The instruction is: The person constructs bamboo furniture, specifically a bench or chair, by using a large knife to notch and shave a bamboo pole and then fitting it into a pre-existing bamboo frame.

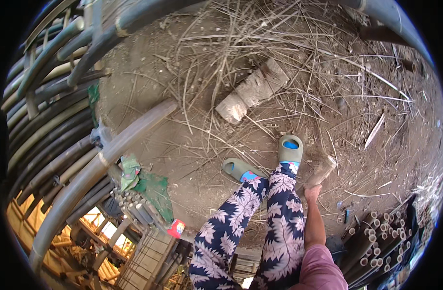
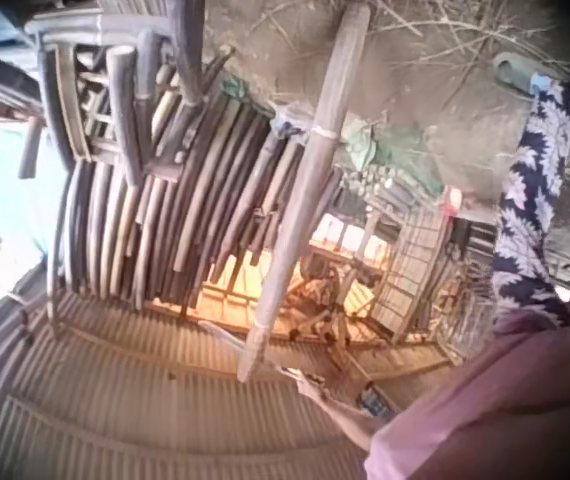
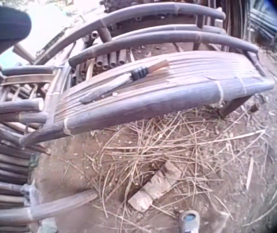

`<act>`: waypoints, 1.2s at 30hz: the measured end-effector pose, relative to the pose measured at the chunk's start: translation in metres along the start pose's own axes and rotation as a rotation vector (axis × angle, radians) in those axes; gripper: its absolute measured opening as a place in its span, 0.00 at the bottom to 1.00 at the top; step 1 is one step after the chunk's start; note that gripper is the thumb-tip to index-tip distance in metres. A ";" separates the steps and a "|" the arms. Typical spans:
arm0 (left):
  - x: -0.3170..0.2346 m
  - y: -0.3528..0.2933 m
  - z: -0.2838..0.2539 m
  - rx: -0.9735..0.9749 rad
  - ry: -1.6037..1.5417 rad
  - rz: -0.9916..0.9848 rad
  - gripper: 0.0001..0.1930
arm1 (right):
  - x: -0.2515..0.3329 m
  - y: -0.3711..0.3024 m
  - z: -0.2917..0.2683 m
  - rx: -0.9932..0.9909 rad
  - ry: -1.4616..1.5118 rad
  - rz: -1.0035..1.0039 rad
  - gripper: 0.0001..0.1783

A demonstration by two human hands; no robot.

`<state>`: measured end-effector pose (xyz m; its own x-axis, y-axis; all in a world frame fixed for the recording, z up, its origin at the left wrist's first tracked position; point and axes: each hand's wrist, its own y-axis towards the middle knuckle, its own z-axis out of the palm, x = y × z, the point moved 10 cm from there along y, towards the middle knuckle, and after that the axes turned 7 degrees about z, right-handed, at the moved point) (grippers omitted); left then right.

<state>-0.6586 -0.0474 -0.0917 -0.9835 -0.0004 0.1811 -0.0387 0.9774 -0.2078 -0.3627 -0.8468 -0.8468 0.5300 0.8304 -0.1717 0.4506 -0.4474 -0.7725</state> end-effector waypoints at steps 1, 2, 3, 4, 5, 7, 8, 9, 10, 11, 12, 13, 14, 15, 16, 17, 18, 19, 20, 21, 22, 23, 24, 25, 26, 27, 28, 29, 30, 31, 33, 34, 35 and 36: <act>0.008 -0.005 -0.007 0.003 -0.017 0.004 0.17 | 0.009 -0.010 -0.020 -0.029 -0.013 -0.055 0.46; 0.015 -0.010 -0.016 0.012 -0.037 0.003 0.16 | 0.016 -0.021 -0.047 -0.067 -0.023 -0.110 0.46; 0.022 -0.013 -0.024 0.015 -0.063 0.010 0.16 | 0.025 -0.035 -0.073 -0.037 -0.045 -0.161 0.46; 0.027 -0.017 -0.033 0.024 -0.090 0.022 0.16 | 0.028 -0.052 -0.103 -0.007 -0.068 -0.212 0.46; 0.030 -0.020 -0.038 0.031 -0.123 0.039 0.16 | 0.032 -0.065 -0.138 0.016 -0.091 -0.261 0.46; 0.042 -0.030 -0.059 0.038 -0.190 0.065 0.16 | 0.040 -0.093 -0.179 0.382 -0.163 -0.167 0.45; 0.051 -0.038 -0.076 0.035 -0.232 0.072 0.16 | 0.049 -0.121 -0.206 0.560 -0.204 -0.129 0.44; 0.069 -0.051 -0.097 0.022 -0.288 0.065 0.15 | 0.092 -0.170 -0.248 0.413 -0.206 -0.358 0.41; 0.087 -0.063 -0.117 0.026 -0.357 0.043 0.15 | 0.103 -0.235 -0.280 0.535 -0.042 -0.299 0.39; 0.092 -0.062 -0.135 0.045 -0.493 0.047 0.15 | 0.115 -0.296 -0.327 0.627 0.145 -0.244 0.36; 0.084 -0.056 -0.150 0.094 -0.701 0.057 0.15 | 0.084 -0.305 -0.355 0.782 0.145 -0.169 0.35; 0.076 -0.061 -0.170 0.150 -0.939 0.050 0.15 | 0.075 -0.351 -0.378 0.873 0.119 -0.143 0.34; 0.068 -0.076 -0.194 0.156 -1.035 0.067 0.15 | 0.069 -0.390 -0.391 0.973 0.069 -0.123 0.34; 0.051 -0.089 -0.213 0.134 -1.030 0.117 0.14 | 0.063 -0.406 -0.402 0.937 0.086 -0.137 0.33; 0.029 -0.105 -0.240 0.026 -0.811 0.204 0.14 | 0.066 -0.416 -0.412 0.910 0.102 -0.151 0.33; 0.016 -0.126 -0.257 -0.095 -0.589 0.240 0.15 | 0.107 -0.451 -0.420 0.832 -0.012 -0.212 0.32; -0.006 -0.115 -0.230 -0.105 -0.765 0.305 0.16 | 0.132 -0.495 -0.446 0.724 -0.070 -0.230 0.31; -0.024 -0.120 -0.224 -0.130 -0.788 0.346 0.16 | 0.146 -0.523 -0.474 0.616 -0.123 -0.247 0.30; -0.068 -0.121 -0.220 -0.151 -0.852 0.430 0.16 | 0.166 -0.482 -0.481 0.658 -0.027 -0.325 0.28; -0.073 -0.129 -0.221 -0.222 -0.805 0.434 0.18 | 0.218 -0.582 -0.499 0.673 -0.179 -0.488 0.32; -0.070 -0.145 -0.228 -0.288 -0.743 0.429 0.19 | 0.278 -0.667 -0.515 0.555 -0.325 -0.905 0.39; -0.080 -0.161 -0.214 -0.255 -0.745 0.405 0.20 | 0.320 -0.714 -0.536 0.529 -0.268 -1.143 0.46; -0.074 -0.172 -0.220 -0.225 -0.707 0.359 0.22 | 0.358 -0.799 -0.562 0.376 -0.343 -1.388 0.50; -0.060 -0.184 -0.221 -0.184 -0.658 0.306 0.23 | 0.384 -0.875 -0.580 0.328 -0.316 -1.529 0.49; -0.071 -0.191 -0.220 -0.187 -0.661 0.322 0.23 | 0.413 -0.950 -0.625 0.178 -0.158 -1.872 0.48; -0.061 -0.203 -0.223 -0.185 -0.616 0.294 0.24 | 0.418 -1.018 -0.654 0.265 -0.021 -1.984 0.43; -0.082 -0.203 -0.222 -0.186 -0.632 0.318 0.24 | 0.424 -1.081 -0.708 0.063 0.181 -2.129 0.37; -0.100 -0.206 -0.228 -0.188 -0.650 0.353 0.24 | 0.424 -1.141 -0.761 -0.179 0.390 -2.240 0.30; -0.109 -0.207 -0.228 -0.177 -0.667 0.358 0.24 | 0.419 -1.179 -0.794 -0.617 0.671 -2.312 0.24; -0.116 -0.207 -0.228 -0.169 -0.684 0.361 0.24 | 0.415 -1.199 -0.806 -0.614 0.861 -2.410 0.32; -0.117 -0.203 -0.219 -0.188 -0.733 0.375 0.24 | 0.408 -1.203 -0.786 -0.624 1.082 -2.547 0.43; -0.101 -0.201 -0.221 -0.192 -0.716 0.336 0.24 | 0.425 -1.170 -0.712 -0.577 0.866 -2.535 0.44; -0.095 -0.203 -0.218 -0.174 -0.716 0.322 0.24 | 0.456 -1.119 -0.607 -0.541 0.313 -2.423 0.45; -0.097 -0.200 -0.208 -0.148 -0.739 0.317 0.24 | 0.493 -1.030 -0.500 -0.447 -0.542 -2.010 0.46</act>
<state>-0.5188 -0.1988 0.1320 -0.8088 0.1915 -0.5560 0.2336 0.9723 -0.0048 -0.2062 -0.1423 0.1702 -0.9420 0.1099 0.3172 0.1373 0.9884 0.0653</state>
